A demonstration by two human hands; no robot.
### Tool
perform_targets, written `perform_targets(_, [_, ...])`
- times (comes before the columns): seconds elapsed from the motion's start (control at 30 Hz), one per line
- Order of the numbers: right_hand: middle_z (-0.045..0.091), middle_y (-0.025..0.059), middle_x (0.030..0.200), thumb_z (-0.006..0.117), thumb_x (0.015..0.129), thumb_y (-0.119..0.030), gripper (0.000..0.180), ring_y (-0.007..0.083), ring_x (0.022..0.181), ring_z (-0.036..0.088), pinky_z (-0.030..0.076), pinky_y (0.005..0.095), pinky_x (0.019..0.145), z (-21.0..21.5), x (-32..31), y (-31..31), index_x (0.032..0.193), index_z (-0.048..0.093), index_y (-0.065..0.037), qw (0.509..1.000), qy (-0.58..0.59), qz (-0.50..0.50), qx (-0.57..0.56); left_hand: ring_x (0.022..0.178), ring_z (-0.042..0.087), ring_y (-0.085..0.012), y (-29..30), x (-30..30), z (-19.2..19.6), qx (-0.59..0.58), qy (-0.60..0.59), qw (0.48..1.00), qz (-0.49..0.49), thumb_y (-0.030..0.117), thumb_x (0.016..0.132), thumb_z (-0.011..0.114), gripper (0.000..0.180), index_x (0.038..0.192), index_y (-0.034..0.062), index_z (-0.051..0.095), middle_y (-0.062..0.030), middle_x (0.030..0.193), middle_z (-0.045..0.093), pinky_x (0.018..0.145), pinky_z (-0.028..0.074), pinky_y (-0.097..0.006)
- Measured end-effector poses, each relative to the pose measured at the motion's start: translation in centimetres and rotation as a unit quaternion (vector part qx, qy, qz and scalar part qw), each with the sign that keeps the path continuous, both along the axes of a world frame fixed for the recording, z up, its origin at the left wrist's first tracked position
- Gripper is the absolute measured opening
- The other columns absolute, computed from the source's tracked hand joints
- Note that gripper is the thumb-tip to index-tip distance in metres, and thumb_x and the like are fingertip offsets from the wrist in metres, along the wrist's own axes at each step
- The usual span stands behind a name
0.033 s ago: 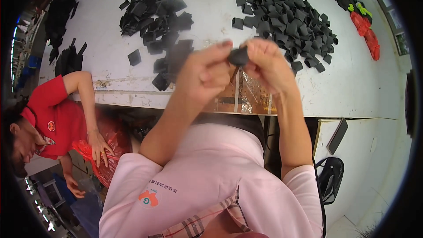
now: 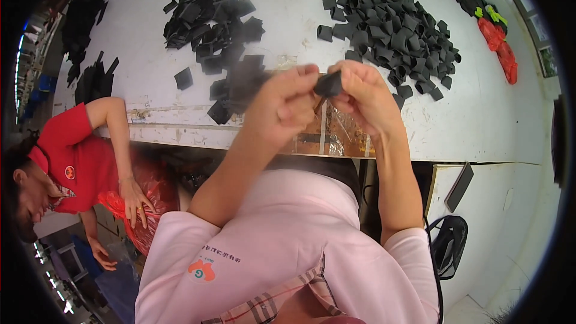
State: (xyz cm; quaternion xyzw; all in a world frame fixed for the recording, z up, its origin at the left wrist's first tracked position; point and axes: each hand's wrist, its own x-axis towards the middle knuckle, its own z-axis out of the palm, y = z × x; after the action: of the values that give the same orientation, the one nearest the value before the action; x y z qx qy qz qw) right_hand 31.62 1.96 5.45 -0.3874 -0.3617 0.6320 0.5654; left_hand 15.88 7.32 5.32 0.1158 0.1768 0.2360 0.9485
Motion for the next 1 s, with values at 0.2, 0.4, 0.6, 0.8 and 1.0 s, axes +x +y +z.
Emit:
perform_targets(0.2, [0.041,-0.0047,0.059,0.054,0.085,-0.026,0.025,0.0034,0.05,0.032,0.025,0.0157,0.042,0.6,0.0,0.0,0.073,0.052,-0.003,0.996,-0.079,-0.021,0.029,0.035,0.03,-0.0014,-0.3,0.2,-0.6,0.007,-0.062,0.998,0.019,0.004,0.084,0.048,0.007,0.091,0.0035,0.05,-0.0025,0.069,0.054,0.032,0.022,-0.016])
perform_targets(0.4, [0.048,-0.0034,0.063,0.055,0.085,-0.024,0.022,0.0021,0.054,0.037,0.029,0.0169,0.047,0.4,-0.2,-0.3,0.077,0.055,-0.003,0.958,-0.249,-0.12,0.072,0.056,0.047,-0.0072,-1.0,0.9,0.0,0.401,0.123,0.892,0.169,0.002,0.081,0.051,0.027,0.108,-0.0005,0.049,-0.0074,0.083,0.057,0.049,0.038,-0.016])
perform_targets(0.6, [0.053,0.0065,0.074,0.066,0.072,-0.017,0.023,0.0129,0.063,0.05,0.038,0.0211,0.052,1.3,-2.0,-2.5,0.085,0.056,-0.001,0.857,-0.385,-0.289,0.183,0.077,0.054,-0.0141,0.2,1.3,1.9,0.723,0.161,0.634,0.223,0.002,0.074,0.058,0.026,0.1,-0.0001,0.057,-0.008,0.088,0.059,0.068,0.043,-0.022])
perform_targets(0.8, [0.054,0.0087,0.072,0.069,0.064,-0.006,0.024,0.0203,0.062,0.052,0.041,0.0281,0.05,2.4,-3.3,-1.9,0.083,0.056,0.0,0.765,-0.498,-0.303,0.273,0.081,0.052,-0.0132,-0.4,0.4,0.9,0.423,0.146,0.852,0.272,0.006,0.085,0.051,0.011,0.092,-0.0014,0.056,-0.0082,0.089,0.057,0.076,0.041,-0.028])
perform_targets(1.0, [0.053,0.0073,0.066,0.064,0.068,0.0,0.01,0.0199,0.058,0.05,0.04,0.0292,0.05,1.8,-2.7,-1.6,0.076,0.058,0.0,0.74,-0.511,-0.327,0.29,0.082,0.053,-0.0136,-1.6,0.3,0.9,0.306,0.07,0.912,0.264,0.008,0.085,0.051,0.013,0.093,-0.0009,0.056,-0.0083,0.091,0.057,0.079,0.041,-0.027])
